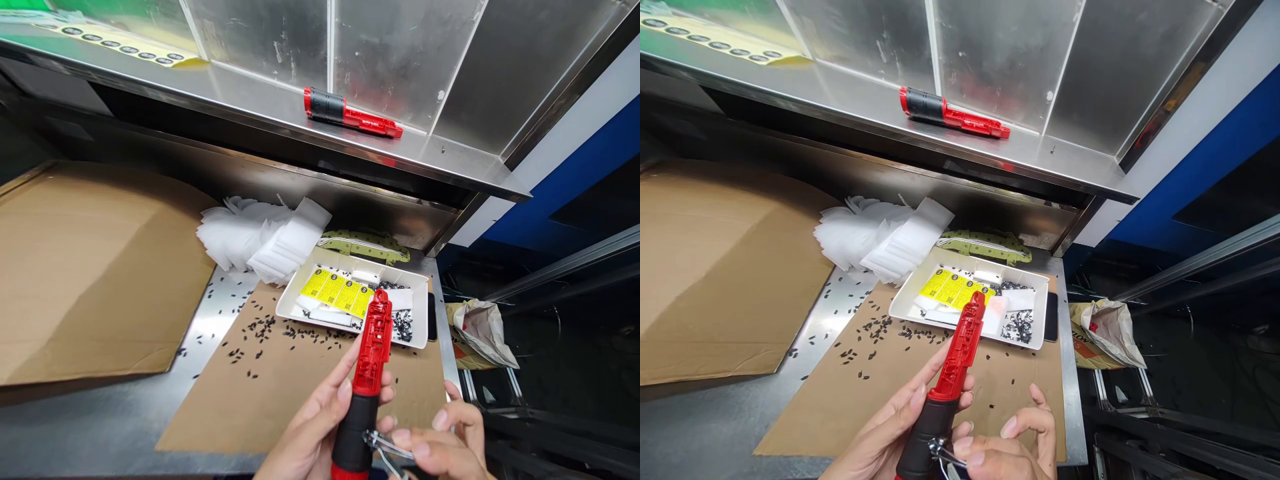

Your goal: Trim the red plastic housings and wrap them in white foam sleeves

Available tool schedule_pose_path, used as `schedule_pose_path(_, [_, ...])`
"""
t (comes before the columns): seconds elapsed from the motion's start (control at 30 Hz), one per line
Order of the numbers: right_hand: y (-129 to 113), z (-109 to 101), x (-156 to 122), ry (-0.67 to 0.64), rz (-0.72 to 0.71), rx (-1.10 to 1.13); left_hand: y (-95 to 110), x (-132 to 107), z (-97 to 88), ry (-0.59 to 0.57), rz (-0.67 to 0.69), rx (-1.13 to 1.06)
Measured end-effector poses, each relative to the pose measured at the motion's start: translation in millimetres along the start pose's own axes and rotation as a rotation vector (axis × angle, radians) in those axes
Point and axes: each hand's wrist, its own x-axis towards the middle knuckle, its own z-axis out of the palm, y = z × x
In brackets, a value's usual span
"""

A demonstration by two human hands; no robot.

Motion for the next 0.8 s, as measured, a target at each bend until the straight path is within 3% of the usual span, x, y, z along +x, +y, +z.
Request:
schedule_pose_path(0.17, [-5.2, -0.3, 1.7, -0.01, 0.045, -0.003, 0.8, -2.6, 3.9, 0.059, 0.021, 0.018])
schedule_pose_path(0.27, [-0.5, -0.1, -1.6, 0.016, 0.038, 0.031, -0.5, -3.1, 1.6, 0.02, 0.005, -0.003])
schedule_pose_path(0.47, [10.7, 5.2, -8.3, 0.273, 0.093, 0.129, 0.6, -1.9, 1.6, 0.035, 0.001, -0.036])
schedule_pose_path(0.6, [9.7, 6.3, -1.5, 0.166, 0.0, 0.059, 2.9, -1.4, 3.9, -0.022, 0.0, -0.064])
schedule_pose_path(0.73, [20.6, -8.2, 15.0, -0.042, -0.218, 0.02, 3.2, -2.3, 6.4, -0.04, 0.003, -0.055])
schedule_pose_path(0.8, [27.3, -15.3, 21.2, -0.083, -0.263, 0.014, 3.0, -3.3, 8.1, -0.018, -0.002, -0.044])
